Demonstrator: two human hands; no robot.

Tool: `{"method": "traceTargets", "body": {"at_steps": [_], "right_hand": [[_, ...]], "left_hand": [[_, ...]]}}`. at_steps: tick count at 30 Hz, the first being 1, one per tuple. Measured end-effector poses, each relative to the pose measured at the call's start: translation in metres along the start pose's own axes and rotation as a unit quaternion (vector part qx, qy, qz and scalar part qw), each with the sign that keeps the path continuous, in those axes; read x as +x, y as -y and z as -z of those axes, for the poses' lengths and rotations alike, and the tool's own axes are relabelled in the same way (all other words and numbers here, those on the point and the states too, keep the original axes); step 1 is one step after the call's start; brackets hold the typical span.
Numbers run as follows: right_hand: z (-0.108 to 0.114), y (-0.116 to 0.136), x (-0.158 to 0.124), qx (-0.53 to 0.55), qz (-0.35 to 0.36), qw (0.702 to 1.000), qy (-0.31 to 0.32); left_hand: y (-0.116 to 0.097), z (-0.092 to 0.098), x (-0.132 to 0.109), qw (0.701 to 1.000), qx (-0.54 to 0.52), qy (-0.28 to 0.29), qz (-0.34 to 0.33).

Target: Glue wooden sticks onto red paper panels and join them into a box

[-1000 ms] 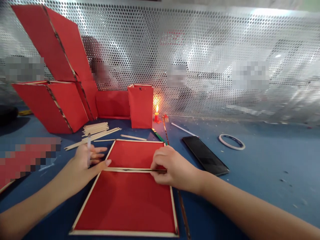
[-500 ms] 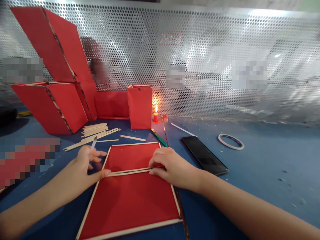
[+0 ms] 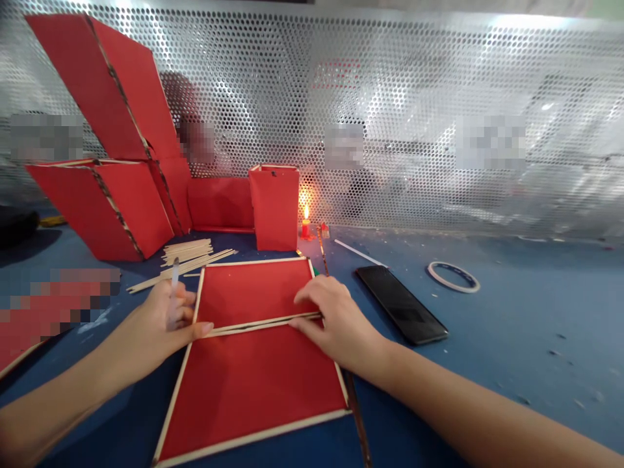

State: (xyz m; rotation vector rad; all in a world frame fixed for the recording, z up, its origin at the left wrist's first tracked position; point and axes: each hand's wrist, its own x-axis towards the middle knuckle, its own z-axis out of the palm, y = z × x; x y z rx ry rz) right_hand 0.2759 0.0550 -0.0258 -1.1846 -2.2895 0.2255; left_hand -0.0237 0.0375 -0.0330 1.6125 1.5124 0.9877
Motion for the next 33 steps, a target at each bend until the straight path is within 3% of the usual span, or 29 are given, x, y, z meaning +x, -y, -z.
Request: {"method": "traceTargets", "body": {"at_steps": [2, 3, 5, 8, 10, 16, 20, 25, 33], "right_hand": [[0.0, -0.008, -0.003, 0.032, -0.078, 0.991, -0.105], [0.0, -0.012, -0.004, 0.055, -0.116, 0.984, -0.125], [0.0, -0.017, -0.007, 0.121, -0.166, 0.975, -0.088], [0.003, -0.018, -0.007, 0.209, -0.188, 0.96, 0.003], [0.005, -0.015, -0.005, 0.225, -0.197, 0.954, 0.013], [0.01, -0.007, 0.002, 0.198, -0.199, 0.956, 0.087], [0.008, -0.008, 0.001, 0.292, -0.158, 0.939, 0.091], [0.007, -0.012, 0.001, 0.272, -0.153, 0.946, 0.089], [0.008, -0.008, -0.002, 0.223, -0.129, 0.964, 0.07]], "left_hand": [[0.005, 0.001, -0.001, 1.0, 0.011, 0.001, -0.022], [0.008, 0.002, -0.002, 0.999, 0.021, 0.0, -0.036], [0.015, 0.005, -0.004, 0.997, 0.046, -0.013, -0.064], [0.022, 0.008, -0.008, 0.993, 0.074, -0.027, -0.087], [0.024, 0.009, -0.009, 0.991, 0.082, -0.025, -0.099], [0.026, 0.01, -0.009, 0.986, 0.1, -0.032, -0.131], [0.021, 0.008, -0.012, 0.991, 0.06, -0.063, -0.099], [0.007, 0.005, -0.015, 0.996, 0.001, -0.05, -0.074], [0.016, 0.015, -0.01, 0.987, 0.133, -0.054, -0.074]]}}
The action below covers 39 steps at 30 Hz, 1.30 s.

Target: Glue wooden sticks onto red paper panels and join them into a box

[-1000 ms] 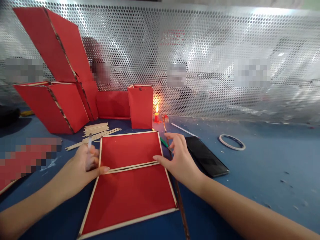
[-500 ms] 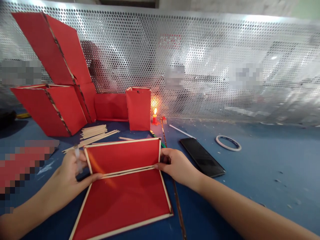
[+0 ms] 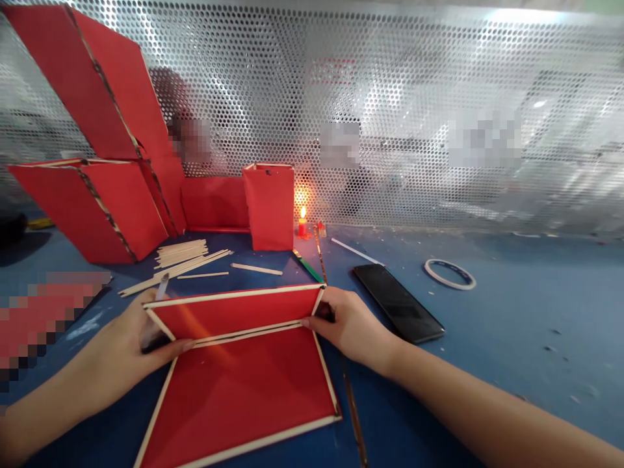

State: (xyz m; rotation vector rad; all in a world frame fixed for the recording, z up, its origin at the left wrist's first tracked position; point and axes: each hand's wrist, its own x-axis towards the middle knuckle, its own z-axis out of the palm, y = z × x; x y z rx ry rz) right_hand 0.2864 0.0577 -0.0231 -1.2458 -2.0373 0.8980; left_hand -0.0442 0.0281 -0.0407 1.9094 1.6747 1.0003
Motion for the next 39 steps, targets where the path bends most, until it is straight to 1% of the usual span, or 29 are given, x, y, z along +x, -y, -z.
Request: {"method": "traceTargets", "body": {"at_steps": [3, 8, 13, 16, 20, 24, 26, 28, 31, 33, 39], "right_hand": [[-0.001, 0.001, -0.001, -0.026, 0.012, 1.0, -0.009], [-0.001, 0.0, -0.001, -0.007, 0.02, 1.0, 0.003], [-0.002, -0.001, -0.001, 0.027, 0.03, 0.999, 0.007], [-0.004, -0.003, -0.001, 0.004, 0.038, 0.999, 0.004], [-0.005, -0.003, -0.002, -0.051, 0.054, 0.997, -0.012], [-0.005, -0.002, -0.004, -0.069, 0.057, 0.996, -0.019], [-0.005, -0.002, -0.004, -0.07, 0.052, 0.996, -0.018], [-0.005, -0.003, -0.003, -0.062, 0.05, 0.997, -0.013], [-0.005, -0.004, -0.002, -0.041, 0.048, 0.998, -0.006], [-0.005, -0.005, -0.002, -0.023, 0.052, 0.998, -0.003], [-0.004, -0.009, -0.002, 0.006, 0.059, 0.998, -0.005]], "left_hand": [[0.007, 0.0, 0.001, 1.0, 0.004, 0.011, -0.01], [0.007, 0.0, 0.0, 0.999, -0.004, 0.035, -0.011], [0.002, -0.001, -0.002, 1.0, -0.016, 0.014, 0.0], [-0.006, -0.001, -0.006, 0.999, -0.05, 0.014, 0.005], [-0.007, 0.0, -0.006, 0.993, -0.107, 0.039, -0.019], [0.0, 0.004, -0.003, 0.989, -0.104, 0.091, -0.044], [0.001, 0.006, -0.003, 0.988, -0.094, 0.11, -0.053], [-0.002, 0.006, -0.005, 0.99, -0.079, 0.099, -0.059], [-0.007, 0.004, -0.008, 0.995, -0.065, 0.048, -0.052], [-0.007, 0.003, -0.009, 0.997, -0.056, 0.028, -0.039], [-0.002, 0.0, -0.004, 0.997, -0.057, 0.037, -0.03]]}}
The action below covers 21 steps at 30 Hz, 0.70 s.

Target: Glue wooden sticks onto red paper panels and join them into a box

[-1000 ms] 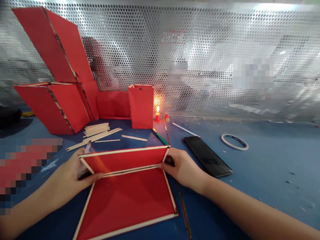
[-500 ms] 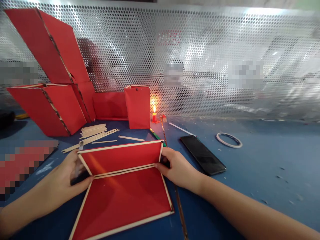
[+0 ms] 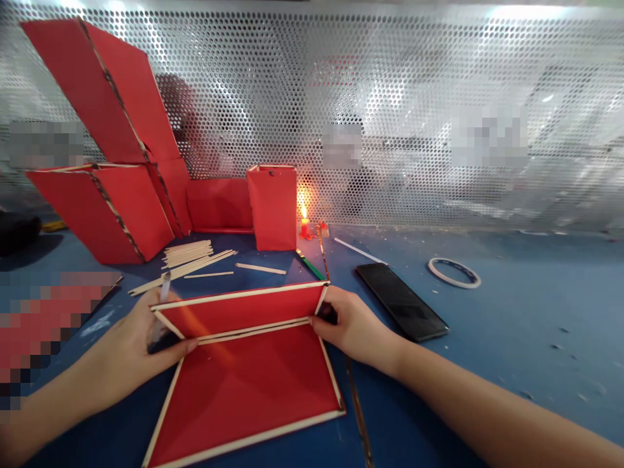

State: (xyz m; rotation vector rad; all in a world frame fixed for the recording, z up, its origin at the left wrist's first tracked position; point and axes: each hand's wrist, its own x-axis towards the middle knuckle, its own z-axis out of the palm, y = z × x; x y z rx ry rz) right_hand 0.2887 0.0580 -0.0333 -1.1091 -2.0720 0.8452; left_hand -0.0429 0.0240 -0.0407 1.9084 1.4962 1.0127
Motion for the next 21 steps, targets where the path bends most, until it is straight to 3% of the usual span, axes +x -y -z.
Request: {"method": "traceTargets", "body": {"at_steps": [5, 12, 14, 19, 21], "right_hand": [[0.0, 0.0, 0.001, 0.0, 0.002, 1.0, 0.003], [0.002, 0.005, 0.004, 0.028, -0.027, 0.999, 0.037], [0.01, 0.011, 0.007, 0.029, -0.047, 0.996, 0.077], [0.049, 0.027, 0.019, 0.112, -0.06, 0.956, 0.265], [0.062, 0.032, 0.024, 0.148, -0.037, 0.955, 0.254]], "left_hand": [[0.001, -0.004, 0.002, 1.0, 0.005, 0.01, 0.003], [-0.008, -0.004, -0.001, 1.0, 0.016, -0.018, 0.016], [-0.013, -0.007, -0.003, 0.999, -0.022, -0.018, 0.017], [-0.018, -0.008, -0.004, 0.997, -0.082, -0.007, 0.01], [-0.017, -0.006, -0.004, 0.999, -0.038, -0.007, 0.015]]}}
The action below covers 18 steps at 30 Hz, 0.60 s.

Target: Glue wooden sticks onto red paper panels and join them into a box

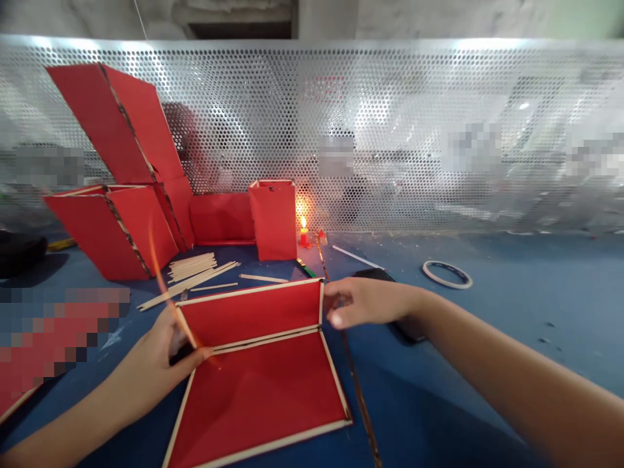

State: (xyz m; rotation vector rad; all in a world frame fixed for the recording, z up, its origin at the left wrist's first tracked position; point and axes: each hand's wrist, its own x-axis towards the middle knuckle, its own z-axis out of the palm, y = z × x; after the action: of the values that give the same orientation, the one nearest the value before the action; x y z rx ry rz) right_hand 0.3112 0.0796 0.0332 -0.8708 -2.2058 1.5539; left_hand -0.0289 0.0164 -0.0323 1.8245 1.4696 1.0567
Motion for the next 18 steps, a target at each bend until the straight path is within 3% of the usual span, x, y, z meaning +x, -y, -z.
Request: {"method": "traceTargets", "body": {"at_steps": [5, 12, 18], "right_hand": [[0.013, 0.02, 0.011, 0.141, 0.018, 0.986, -0.089], [0.015, 0.025, 0.058, 0.238, -0.036, 0.97, 0.035], [-0.008, 0.012, 0.123, 0.199, -0.054, 0.967, 0.149]], "left_hand": [[0.005, 0.004, 0.001, 0.999, 0.041, 0.003, -0.005], [0.01, 0.008, 0.003, 0.997, 0.071, 0.028, -0.004], [0.014, 0.009, 0.005, 0.995, 0.089, 0.032, -0.019]]}}
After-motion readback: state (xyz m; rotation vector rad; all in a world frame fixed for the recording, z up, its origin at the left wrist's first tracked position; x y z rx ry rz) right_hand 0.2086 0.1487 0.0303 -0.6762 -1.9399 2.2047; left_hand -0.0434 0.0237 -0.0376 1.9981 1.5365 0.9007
